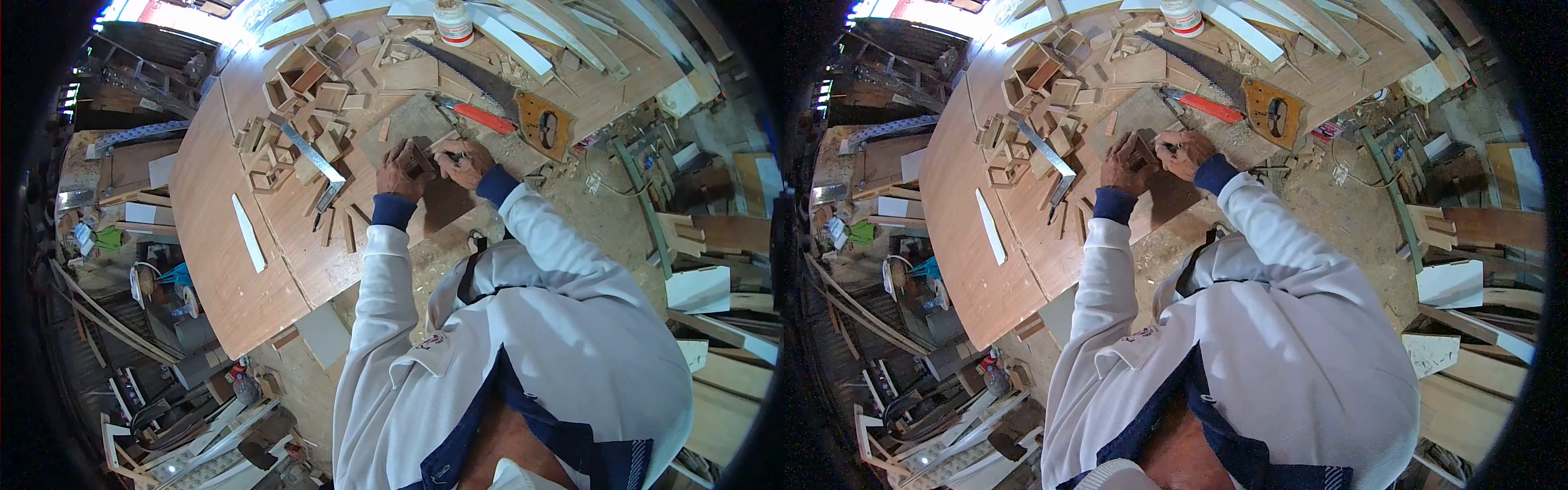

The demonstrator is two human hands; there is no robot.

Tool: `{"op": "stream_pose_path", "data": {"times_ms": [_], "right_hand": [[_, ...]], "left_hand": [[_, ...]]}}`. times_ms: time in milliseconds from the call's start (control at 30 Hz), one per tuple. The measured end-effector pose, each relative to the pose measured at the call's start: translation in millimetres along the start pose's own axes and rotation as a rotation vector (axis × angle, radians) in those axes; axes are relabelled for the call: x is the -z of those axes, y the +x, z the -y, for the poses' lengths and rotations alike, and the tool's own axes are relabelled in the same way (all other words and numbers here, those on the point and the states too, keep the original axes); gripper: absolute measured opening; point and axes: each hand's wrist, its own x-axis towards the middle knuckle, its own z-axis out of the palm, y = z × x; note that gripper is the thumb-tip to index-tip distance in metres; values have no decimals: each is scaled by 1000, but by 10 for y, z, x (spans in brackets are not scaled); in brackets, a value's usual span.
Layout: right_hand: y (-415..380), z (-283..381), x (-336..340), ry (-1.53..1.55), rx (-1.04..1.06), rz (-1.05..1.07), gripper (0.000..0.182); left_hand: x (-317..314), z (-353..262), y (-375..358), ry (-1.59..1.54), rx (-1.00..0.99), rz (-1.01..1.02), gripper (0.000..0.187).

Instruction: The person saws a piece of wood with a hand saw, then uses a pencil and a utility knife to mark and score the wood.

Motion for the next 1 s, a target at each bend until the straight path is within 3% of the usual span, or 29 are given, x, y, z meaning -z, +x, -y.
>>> {"op": "stream_pose_path", "data": {"times_ms": [133, 200, 333, 400, 433, 467, 533, 600, 767, 833, 900, 967, 1000], "right_hand": [[-36, 35, 77, 352, -73, -63, 14], [1, 2, 43, 392, 117, -261, 19], [-38, 23, 165, 328, -1, -162, 24], [-44, 123, 241, 257, -317, -36, 31], [-48, 104, 217, 255, -315, -31, 31], [-44, 60, 177, 221, -273, -63, 34], [-38, 12, 111, 188, -224, -92, 38], [-50, 9, 60, 269, -172, -1, 43], [-44, 328, -60, 205, -248, 270, 49], [-19, 369, -187, -94, -95, 372, 46], [8, 646, -176, -24, -148, 467, 42], [45, 794, -285, -337, 57, 568, 38], [82, 778, -413, -278, -139, 613, 41]], "left_hand": [[12, -16, 1, 13, -4, 1, 78], [11, -2, -7, -1, -5, -1, 78], [47, 42, -23, -86, -76, -84, 76], [135, 104, -54, -224, -53, -162, 73], [198, 149, -78, -357, -32, -242, 70], [243, 246, -158, -281, -61, -360, 66], [294, 477, -248, -258, 29, -378, 68], [359, 700, -324, -325, 172, -307, 67], [250, 982, -599, -118, 203, -317, 64], [160, 1102, -640, -49, 256, -223, 60], [116, 1066, -663, 73, 195, -299, 59], [116, 1052, -670, 158, 98, -339, 57], [107, 1050, -659, 139, 142, -309, 56]]}}
